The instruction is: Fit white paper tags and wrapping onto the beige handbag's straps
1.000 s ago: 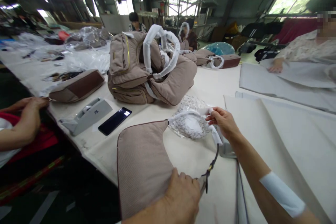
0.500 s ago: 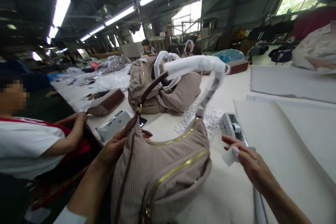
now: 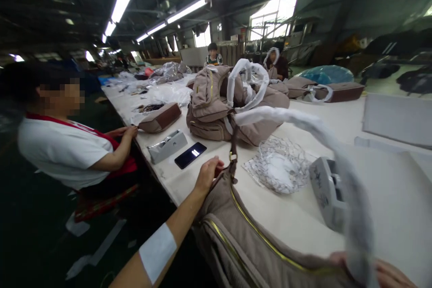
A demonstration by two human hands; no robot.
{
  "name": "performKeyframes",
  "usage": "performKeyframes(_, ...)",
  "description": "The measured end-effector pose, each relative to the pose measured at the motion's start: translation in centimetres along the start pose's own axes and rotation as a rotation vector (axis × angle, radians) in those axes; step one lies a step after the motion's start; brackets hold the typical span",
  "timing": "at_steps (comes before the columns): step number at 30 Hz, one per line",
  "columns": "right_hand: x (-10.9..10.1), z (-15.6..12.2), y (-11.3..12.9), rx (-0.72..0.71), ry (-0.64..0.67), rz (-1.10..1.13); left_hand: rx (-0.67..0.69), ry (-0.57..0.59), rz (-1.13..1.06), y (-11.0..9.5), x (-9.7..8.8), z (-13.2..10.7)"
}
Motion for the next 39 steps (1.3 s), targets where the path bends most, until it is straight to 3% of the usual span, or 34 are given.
performKeyframes(2,0.4,0.1,0.4,0.079,0.140,0.013,0.013,0.148,0.000,0.3,4.7,0.2)
performKeyframes(4,2.6,0.7,3.3,0.020,0.258,-0.011,0.026,0.322,0.009,0.4,9.4,-0.6)
performKeyframes(6,5.8,1.1,6.6,-0.063,0.362,-0.014,0.049,0.436,0.015,-0.2,12.3,-2.4)
performKeyframes(7,7.3,1.3,8.0,-0.089,0.379,-0.001,0.085,0.447,0.024,-0.7,12.8,-3.5)
performKeyframes(9,9.6,1.3,9.8,-0.108,0.339,0.034,0.211,0.387,0.063,-2.1,12.0,-5.9)
performKeyframes(11,10.7,1.1,10.7,-0.127,0.232,0.069,0.443,0.279,0.202,-3.7,10.2,-8.7)
performKeyframes(12,11.0,0.7,10.9,-0.146,0.192,0.075,0.474,0.279,0.254,-3.7,9.5,-9.9)
performKeyframes(14,11.5,-0.1,11.4,-0.186,0.173,0.063,0.483,0.285,0.312,-3.0,8.7,-11.7)
performKeyframes(17,11.3,-0.7,11.5,-0.178,0.103,-0.030,0.438,0.231,0.364,-1.3,8.0,-12.3)
performKeyframes(21,8.0,-0.2,11.7,-0.116,-0.392,-0.165,0.377,0.198,0.414,0.6,7.3,-11.1)
performKeyframes(22,7.8,-0.1,12.0,-0.129,-0.454,-0.175,0.364,0.202,0.406,0.8,7.1,-10.6)
performKeyframes(25,9.5,0.8,13.6,-0.194,-0.411,-0.182,0.321,0.271,0.309,1.0,6.8,-8.9)
performKeyframes(30,12.7,1.8,15.4,-0.231,-0.334,-0.134,0.095,0.435,0.073,1.3,5.5,-6.2)
performKeyframes(35,15.1,2.3,14.9,0.013,0.029,0.245,0.024,0.431,0.086,0.7,2.9,-6.3)
performKeyframes(39,15.2,2.2,14.9,0.138,0.053,0.368,0.073,0.416,0.176,0.5,2.7,-6.9)
Point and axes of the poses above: each hand's wrist, its own z-axis towards the middle knuckle, its own x-axis out of the palm, y = z × x, the point moved 7 cm from there along z, towards the middle knuckle, and after that the axes turned 11 degrees about -y, right-handed, at the moved point
